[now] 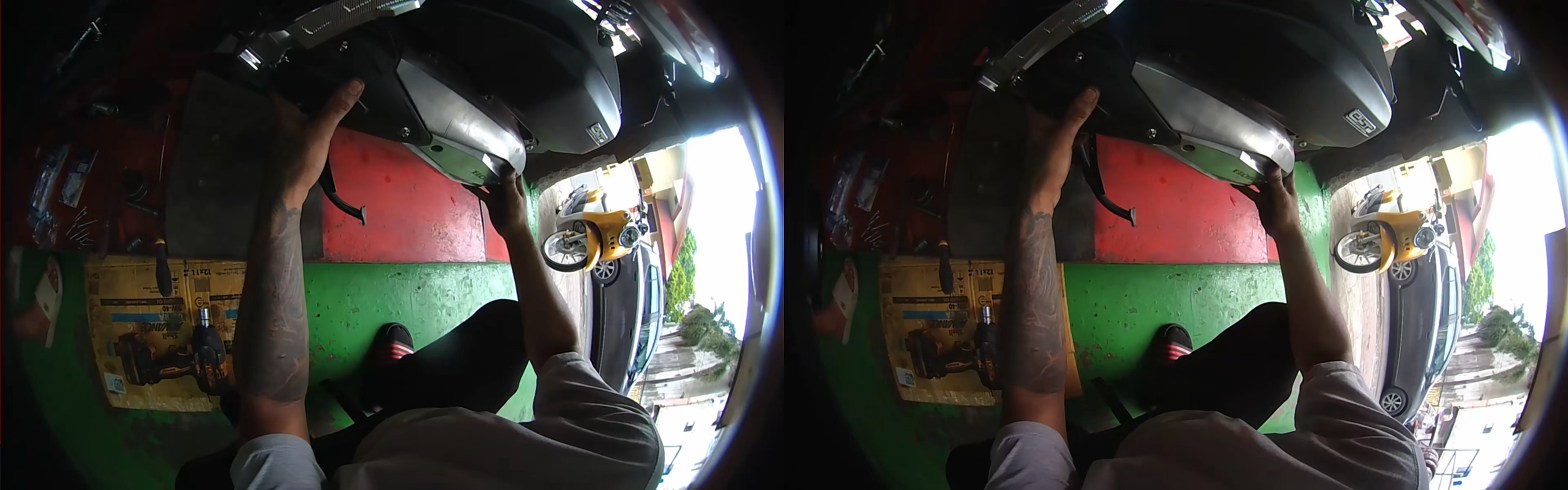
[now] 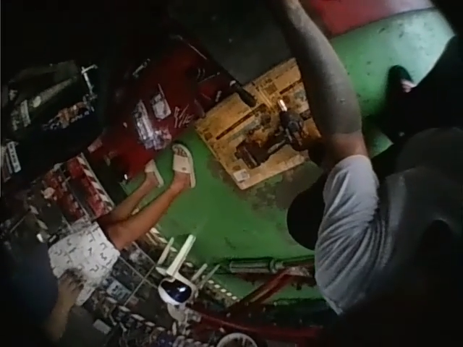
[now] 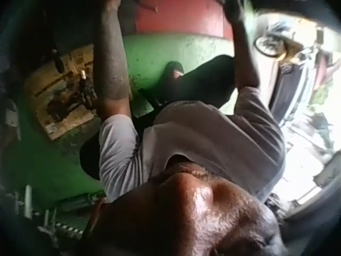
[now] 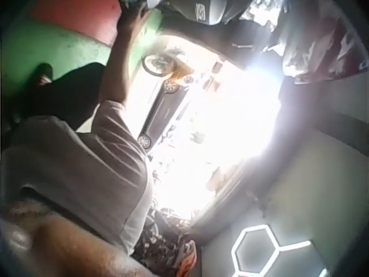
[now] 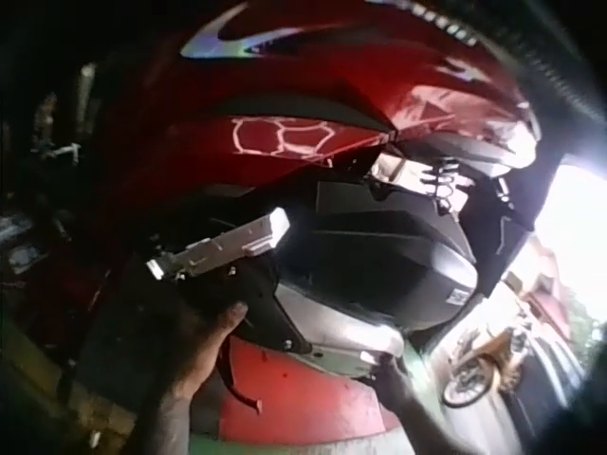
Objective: Installing a protective cover and tightening screws on a scooter using a power drill.
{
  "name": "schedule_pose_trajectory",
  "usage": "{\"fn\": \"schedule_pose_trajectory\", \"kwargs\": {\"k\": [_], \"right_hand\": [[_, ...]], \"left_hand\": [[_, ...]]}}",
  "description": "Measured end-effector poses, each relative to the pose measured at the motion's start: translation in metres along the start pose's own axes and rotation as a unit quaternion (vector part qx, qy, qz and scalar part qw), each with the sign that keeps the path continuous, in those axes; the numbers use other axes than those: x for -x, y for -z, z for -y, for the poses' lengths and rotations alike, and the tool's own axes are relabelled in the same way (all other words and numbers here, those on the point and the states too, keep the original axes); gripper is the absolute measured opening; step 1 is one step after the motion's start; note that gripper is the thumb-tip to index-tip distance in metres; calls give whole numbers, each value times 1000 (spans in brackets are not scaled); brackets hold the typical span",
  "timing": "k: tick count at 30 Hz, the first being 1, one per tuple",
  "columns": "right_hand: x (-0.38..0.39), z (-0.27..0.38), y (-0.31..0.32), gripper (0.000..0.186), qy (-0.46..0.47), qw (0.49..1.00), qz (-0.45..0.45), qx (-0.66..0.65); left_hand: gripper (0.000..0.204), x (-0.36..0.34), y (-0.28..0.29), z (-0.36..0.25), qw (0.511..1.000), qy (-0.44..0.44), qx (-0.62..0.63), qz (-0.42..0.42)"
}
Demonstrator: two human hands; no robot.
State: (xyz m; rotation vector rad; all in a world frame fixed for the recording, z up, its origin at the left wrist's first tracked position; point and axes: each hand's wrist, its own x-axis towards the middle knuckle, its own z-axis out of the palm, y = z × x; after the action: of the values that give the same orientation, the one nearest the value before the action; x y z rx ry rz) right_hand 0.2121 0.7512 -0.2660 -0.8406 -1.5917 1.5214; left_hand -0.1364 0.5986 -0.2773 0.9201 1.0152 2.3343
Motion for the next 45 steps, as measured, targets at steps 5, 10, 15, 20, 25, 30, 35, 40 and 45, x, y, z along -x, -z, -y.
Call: {"fn": "schedule_pose_trajectory", "kwargs": {"k": [5, 10, 15, 20, 25, 30, 35, 40, 45], "right_hand": [[0, 2, 0, 76, -4, 1000, 15, 11], [-5, 0, 5, 72, 4, 999, -4, 44], [-7, -3, 14, 73, 2, 1000, 12, 10], [-5, -4, 11, 72, -8, 1000, -9, 5], [-4, -1, 8, 72, -28, 1000, -5, -8], [-3, -1, 8, 71, -33, 999, 8, -20], [-4, -1, 8, 68, -21, 999, 19, -13], [-3, 1, 7, 69, -20, 1000, 14, -5], [-2, 1, 4, 71, -19, 1000, 3, -10]], "left_hand": [[73, 1, 1, -5, 998, 48, -44, 9], [72, 12, 2, 3, 994, 24, -100, -43], [78, 14, 4, 11, 991, 6, -123, -48], [77, 14, 11, 5, 974, 0, -223, -31], [81, 11, -2, 7, 983, -58, -151, -84], [86, 5, 5, 5, 956, -45, -279, -77], [91, 7, 9, 13, 991, 7, -137, 2], [81, 12, 7, 11, 965, -51, -239, -94], [78, 10, 10, 2, 990, -23, -142, -2]]}}
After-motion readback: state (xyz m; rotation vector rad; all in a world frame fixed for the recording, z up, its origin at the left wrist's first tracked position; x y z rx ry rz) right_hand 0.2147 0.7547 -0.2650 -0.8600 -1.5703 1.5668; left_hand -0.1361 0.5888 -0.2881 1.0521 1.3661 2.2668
